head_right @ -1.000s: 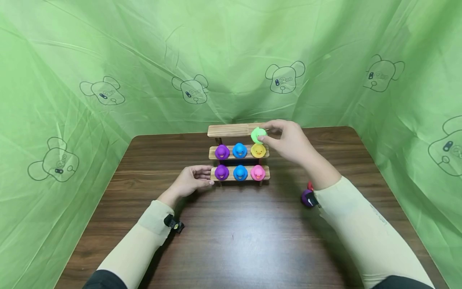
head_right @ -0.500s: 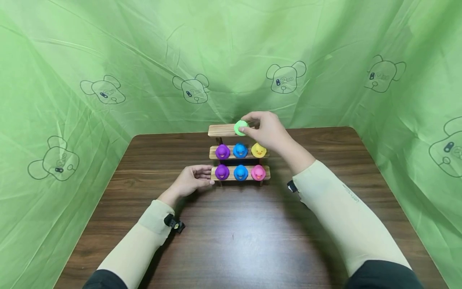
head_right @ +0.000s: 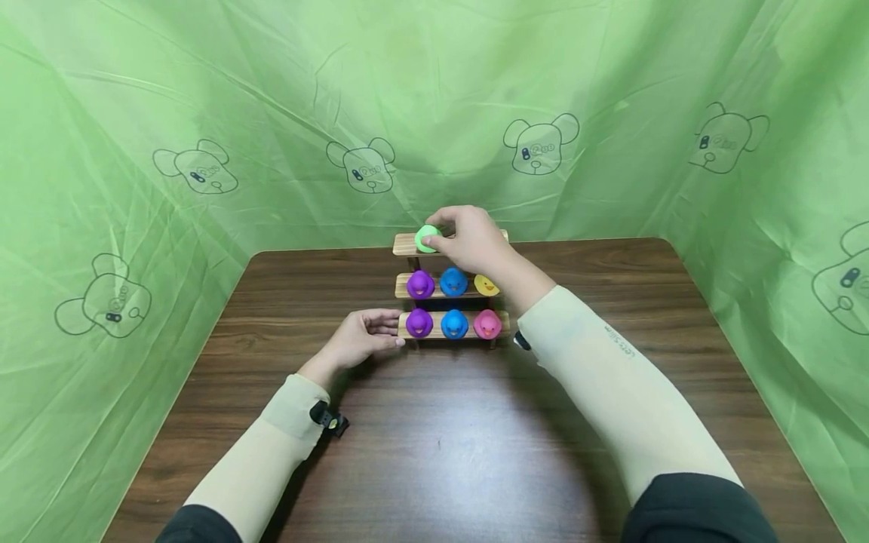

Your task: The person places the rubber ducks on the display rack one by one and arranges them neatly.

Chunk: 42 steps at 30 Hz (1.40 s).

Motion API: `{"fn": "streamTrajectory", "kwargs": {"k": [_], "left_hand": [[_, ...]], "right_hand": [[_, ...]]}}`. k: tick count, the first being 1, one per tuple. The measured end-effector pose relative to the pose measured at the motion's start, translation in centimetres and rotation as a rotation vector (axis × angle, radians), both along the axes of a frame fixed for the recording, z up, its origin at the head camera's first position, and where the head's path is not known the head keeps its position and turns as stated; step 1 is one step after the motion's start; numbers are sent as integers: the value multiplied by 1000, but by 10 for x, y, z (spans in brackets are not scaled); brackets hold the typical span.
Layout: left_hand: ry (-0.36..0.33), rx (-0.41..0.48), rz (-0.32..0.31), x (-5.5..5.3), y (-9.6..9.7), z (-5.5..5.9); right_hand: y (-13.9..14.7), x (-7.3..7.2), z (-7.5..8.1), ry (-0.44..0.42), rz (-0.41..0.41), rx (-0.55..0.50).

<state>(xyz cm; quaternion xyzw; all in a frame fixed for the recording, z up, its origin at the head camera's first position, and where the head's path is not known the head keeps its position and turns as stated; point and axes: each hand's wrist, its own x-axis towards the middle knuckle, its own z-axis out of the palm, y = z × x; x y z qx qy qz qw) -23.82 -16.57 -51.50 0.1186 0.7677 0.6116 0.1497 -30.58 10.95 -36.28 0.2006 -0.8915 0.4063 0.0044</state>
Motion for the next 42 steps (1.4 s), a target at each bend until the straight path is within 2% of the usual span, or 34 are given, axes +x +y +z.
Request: {"fn": "streamTrajectory", "kwargs": {"k": [7, 12, 29, 37, 42], "left_hand": [[-5, 0, 3, 0, 0, 0], [-15, 19, 1, -1, 0, 0], [8, 1, -2, 0, 1, -1], [6, 10, -5, 0, 2, 0], [7, 11, -2, 0, 0, -1]], "right_hand": [[-16, -8, -1, -2, 7, 104], [-20, -9, -1, -15, -2, 130], [-19, -7, -3, -14, -21, 123], [-10, -7, -8, 16, -15, 58], [1, -2, -9, 26, -32, 30]]}}
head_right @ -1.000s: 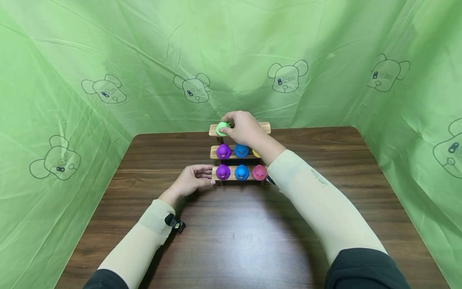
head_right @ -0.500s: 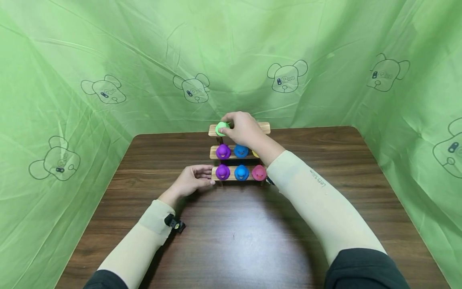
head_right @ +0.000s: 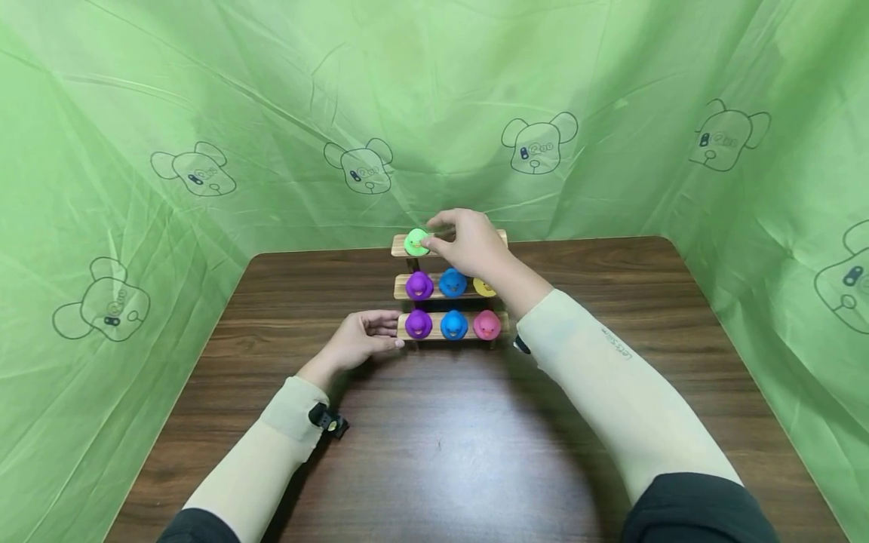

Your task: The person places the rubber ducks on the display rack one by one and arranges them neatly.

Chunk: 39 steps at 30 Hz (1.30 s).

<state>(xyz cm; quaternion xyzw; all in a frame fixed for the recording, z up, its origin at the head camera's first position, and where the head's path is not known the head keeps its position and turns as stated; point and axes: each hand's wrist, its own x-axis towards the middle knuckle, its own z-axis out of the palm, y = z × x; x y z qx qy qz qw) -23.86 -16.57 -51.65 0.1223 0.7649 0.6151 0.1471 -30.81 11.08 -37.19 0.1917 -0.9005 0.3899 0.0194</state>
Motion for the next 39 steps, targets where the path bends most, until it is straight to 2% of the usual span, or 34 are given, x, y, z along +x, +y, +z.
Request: {"fn": "streamTrajectory", "kwargs": {"k": [7, 14, 20, 31, 39], "left_hand": [[-15, 10, 8, 1, 0, -1], [-13, 3, 8, 1, -1, -2], [-20, 0, 9, 1, -2, -2], [-19, -3, 0, 1, -1, 0], [-22, 1, -4, -1, 0, -1]], "right_hand": [[16, 9, -3, 10, -17, -15], [38, 26, -4, -5, -24, -64], [60, 42, -5, 34, -47, -86], [103, 71, -18, 98, -137, -99], [140, 93, -33, 89, -197, -60]]}}
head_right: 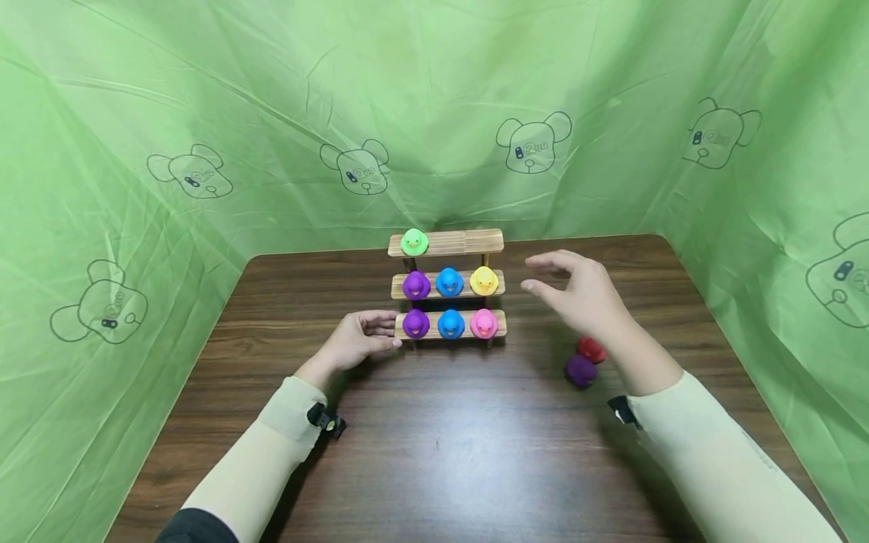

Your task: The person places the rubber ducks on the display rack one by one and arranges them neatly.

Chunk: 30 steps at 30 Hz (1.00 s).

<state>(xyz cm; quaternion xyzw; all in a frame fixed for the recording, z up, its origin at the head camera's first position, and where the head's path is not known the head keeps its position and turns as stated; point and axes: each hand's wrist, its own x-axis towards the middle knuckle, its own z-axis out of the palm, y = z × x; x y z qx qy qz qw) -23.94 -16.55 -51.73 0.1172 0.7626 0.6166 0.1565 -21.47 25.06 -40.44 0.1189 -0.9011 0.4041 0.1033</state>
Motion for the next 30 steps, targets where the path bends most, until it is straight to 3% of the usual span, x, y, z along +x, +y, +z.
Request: {"fn": "streamTrajectory", "kwargs": {"k": [8, 16, 30], "left_hand": [[12, 8, -5, 1, 0, 1], [21, 12, -1, 1, 0, 0], [22, -3, 2, 0, 1, -2]], "right_hand": [[33, 15, -19, -68, -40, 60], [66, 29, -46, -188, -48, 107], [100, 41, -84, -288, -38, 195]]}}
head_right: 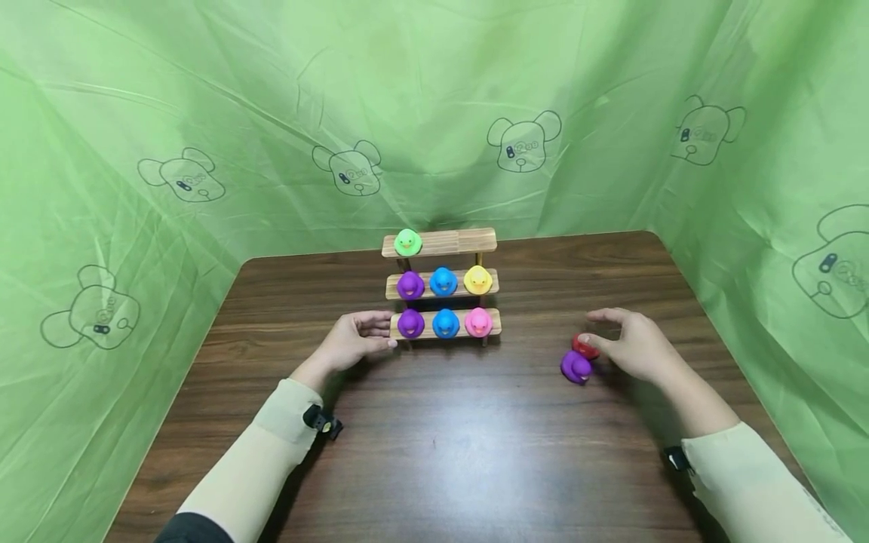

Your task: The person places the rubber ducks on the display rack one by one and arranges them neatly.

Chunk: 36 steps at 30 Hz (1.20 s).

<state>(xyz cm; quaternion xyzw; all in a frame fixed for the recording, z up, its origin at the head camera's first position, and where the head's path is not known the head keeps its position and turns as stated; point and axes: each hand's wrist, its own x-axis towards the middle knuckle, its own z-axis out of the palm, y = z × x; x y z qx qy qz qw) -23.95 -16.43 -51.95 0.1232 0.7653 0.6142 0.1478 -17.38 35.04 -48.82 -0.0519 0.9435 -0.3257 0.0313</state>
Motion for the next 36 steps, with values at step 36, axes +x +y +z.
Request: {"fn": "streamTrajectory", "kwargs": {"k": [36], "left_hand": [[1, 15, 0, 2, 0, 1]], "right_hand": [[-1, 4, -14, -15, 25, 4]]}}
